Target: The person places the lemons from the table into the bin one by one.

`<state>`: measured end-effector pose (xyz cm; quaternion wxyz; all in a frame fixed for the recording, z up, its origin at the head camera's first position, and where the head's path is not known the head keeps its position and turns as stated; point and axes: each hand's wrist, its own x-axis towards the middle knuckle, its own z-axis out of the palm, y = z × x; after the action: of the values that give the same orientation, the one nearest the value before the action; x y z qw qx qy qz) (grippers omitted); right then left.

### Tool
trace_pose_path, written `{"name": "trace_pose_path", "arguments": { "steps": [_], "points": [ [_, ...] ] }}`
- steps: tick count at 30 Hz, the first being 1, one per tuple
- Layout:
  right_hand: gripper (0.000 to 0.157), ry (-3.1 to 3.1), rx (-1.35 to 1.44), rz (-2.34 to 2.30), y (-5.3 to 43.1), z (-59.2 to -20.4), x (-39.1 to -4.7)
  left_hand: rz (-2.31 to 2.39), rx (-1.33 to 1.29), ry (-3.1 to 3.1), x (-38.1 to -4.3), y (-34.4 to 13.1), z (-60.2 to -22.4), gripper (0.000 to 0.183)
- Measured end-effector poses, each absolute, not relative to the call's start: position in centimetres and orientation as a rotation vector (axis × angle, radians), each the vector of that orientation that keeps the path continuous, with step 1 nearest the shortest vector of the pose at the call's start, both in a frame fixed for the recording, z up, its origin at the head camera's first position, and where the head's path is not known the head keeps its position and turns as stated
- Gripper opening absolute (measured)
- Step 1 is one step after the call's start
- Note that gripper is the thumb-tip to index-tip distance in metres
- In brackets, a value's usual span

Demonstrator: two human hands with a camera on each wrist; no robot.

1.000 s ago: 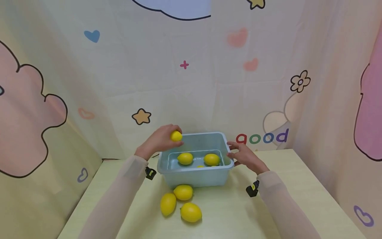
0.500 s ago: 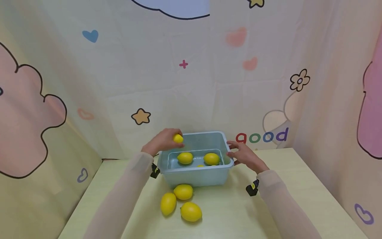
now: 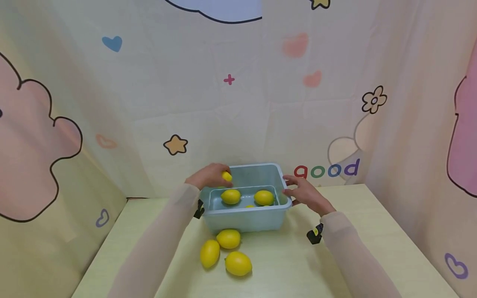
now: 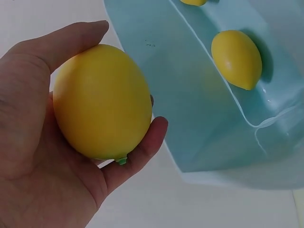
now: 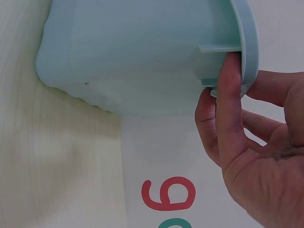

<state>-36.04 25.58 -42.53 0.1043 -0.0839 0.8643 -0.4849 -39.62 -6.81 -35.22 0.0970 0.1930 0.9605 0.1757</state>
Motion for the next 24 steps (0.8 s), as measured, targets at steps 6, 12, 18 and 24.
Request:
{"name": "trace_pose_path", "arguments": {
  "steps": [6, 12, 18, 24],
  "points": [
    [0.068, 2.561, -0.244, -1.428, 25.5, -42.6, -36.0, 0.462, 0.506, 2.800, -39.7, -6.4, -35.4, 0.050],
    [0.069, 2.564, -0.247, -1.436, 25.4, -42.6, -35.9, 0.413, 0.444, 2.758, -39.4, -6.5, -35.6, 0.048],
    [0.068, 2.558, -0.256, -1.428, 25.4, -42.5, -36.0, 0.383, 0.454, 2.733, -39.9, -6.6, -36.1, 0.037],
    [0.068, 2.550, -0.251, -1.428, 25.6, -42.5, -36.1, 0.401, 0.430, 2.736, -40.0, -6.8, -36.3, 0.031]
  ]
}}
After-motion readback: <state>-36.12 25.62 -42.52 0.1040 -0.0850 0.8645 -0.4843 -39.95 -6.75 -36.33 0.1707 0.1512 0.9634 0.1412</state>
